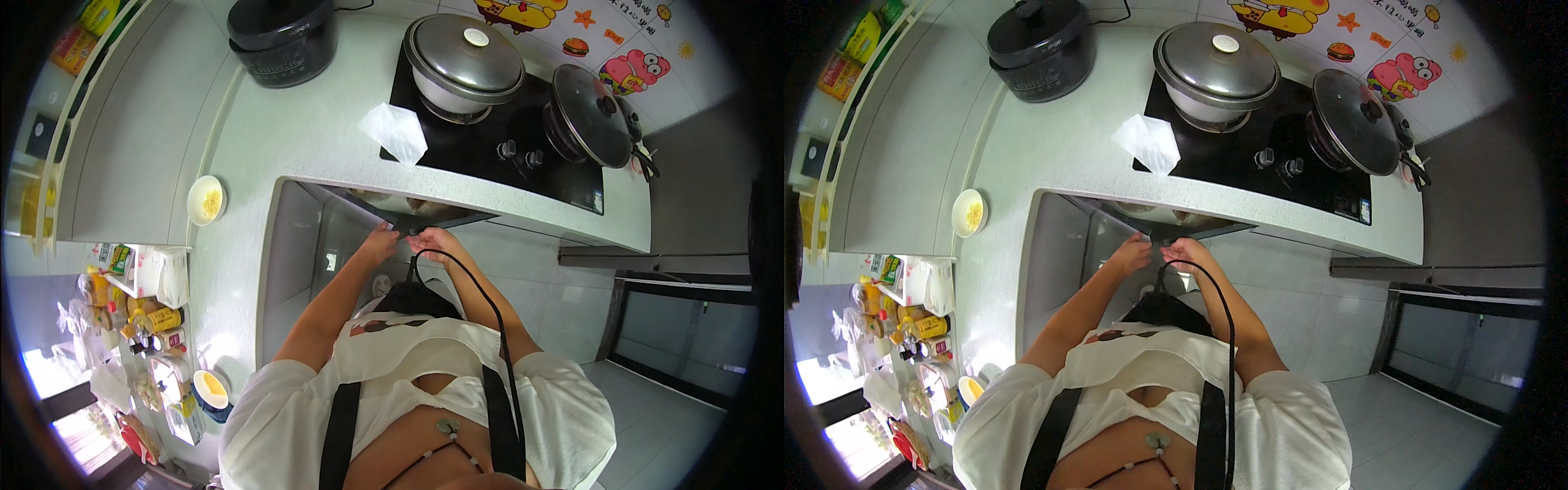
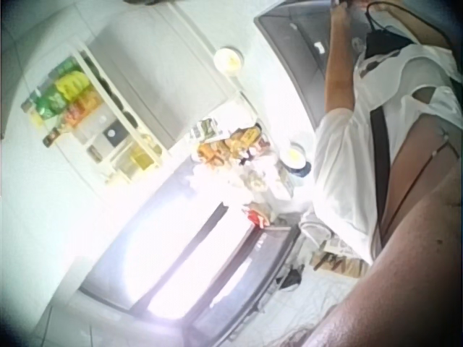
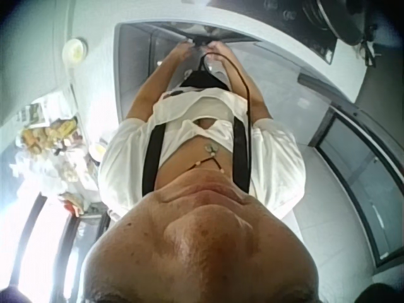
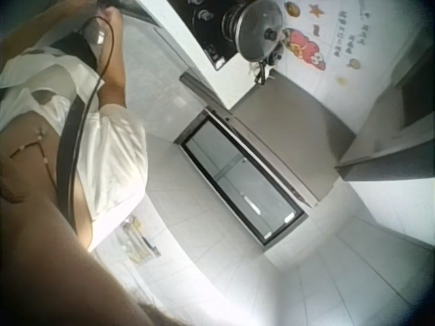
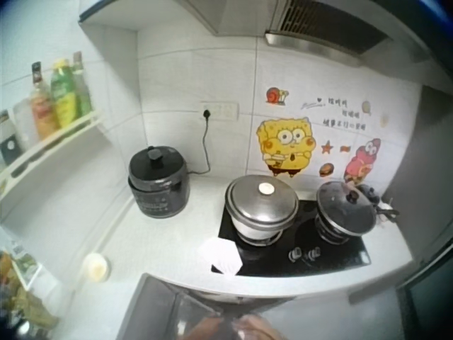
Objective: The person wipes a tiled wall with a cloth, opens a drawer to retrieve a bowl, and then takes a plastic bag from a lower cabinet. They pour liquid from the bag into the bowl, tie the bag, and reach toward the top of a refrigerator.
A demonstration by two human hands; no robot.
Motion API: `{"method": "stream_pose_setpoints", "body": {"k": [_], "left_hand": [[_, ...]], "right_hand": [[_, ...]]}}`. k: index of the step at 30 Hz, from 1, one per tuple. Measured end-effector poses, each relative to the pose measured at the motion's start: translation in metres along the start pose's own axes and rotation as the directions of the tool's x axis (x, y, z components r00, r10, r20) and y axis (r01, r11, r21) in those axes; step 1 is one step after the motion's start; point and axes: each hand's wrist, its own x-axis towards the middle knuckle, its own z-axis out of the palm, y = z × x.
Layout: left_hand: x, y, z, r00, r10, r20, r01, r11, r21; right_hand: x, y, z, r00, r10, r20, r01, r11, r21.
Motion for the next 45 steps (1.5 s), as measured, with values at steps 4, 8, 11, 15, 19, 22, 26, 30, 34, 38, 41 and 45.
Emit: {"method": "stream_pose_setpoints", "body": {"k": [4,8,11,15,19,22,26,30,34,38,41,45], "left_hand": [[0.029,0.013,0.001,0.99,-0.114,0.08,0.135,0.93,-0.341],[0.046,0.025,0.002,0.988,-0.123,0.092,0.152,0.872,-0.466],[0.066,0.032,0.0,0.993,-0.014,0.113,0.037,0.98,-0.198],[0.086,0.036,0.003,0.974,0.058,0.22,-0.029,0.991,-0.132],[0.085,0.04,0.021,0.967,0.17,0.188,-0.041,0.838,-0.544],[0.077,0.04,0.022,0.918,0.374,0.133,-0.37,0.927,-0.051],[0.077,0.019,-0.008,0.901,0.37,0.226,-0.344,0.927,-0.149],[0.017,0.051,0.057,0.992,0.115,-0.046,-0.122,0.965,-0.233],[-0.001,0.055,0.096,0.943,0.324,0.076,-0.33,0.939,0.091],[-0.059,0.083,0.209,0.795,0.536,0.286,-0.604,0.746,0.281],[-0.091,0.087,0.271,0.621,0.632,0.464,-0.782,0.54,0.311],[-0.102,0.056,0.375,0.41,0.641,0.649,-0.91,0.337,0.242]], "right_hand": [[0.019,-0.027,-0.004,0.998,-0.009,0.059,0.009,1.0,-0.002],[0.031,-0.034,-0.014,0.999,-0.009,0.035,0.011,0.999,-0.046],[0.06,-0.03,-0.034,0.994,-0.014,-0.105,0.005,0.996,-0.086],[0.069,-0.038,-0.034,0.98,-0.167,-0.111,0.111,0.914,-0.39],[0.086,-0.036,-0.044,0.982,-0.186,0.015,0.157,0.78,-0.606],[0.062,-0.05,-0.032,0.976,-0.192,0.104,0.201,0.605,-0.77],[-0.017,-0.071,-0.001,0.951,-0.292,0.099,0.28,0.685,-0.673],[0.023,-0.039,-0.083,0.834,-0.505,0.223,0.552,0.773,-0.313],[-0.043,-0.022,-0.098,0.843,-0.538,-0.012,0.437,0.698,-0.567],[-0.106,-0.01,-0.147,0.524,-0.85,0.052,0.81,0.479,-0.339],[-0.192,-0.014,-0.16,0.387,-0.919,-0.078,0.489,0.276,-0.827],[-0.239,0.015,-0.276,0.226,-0.958,-0.177,0.395,0.257,-0.882]]}}
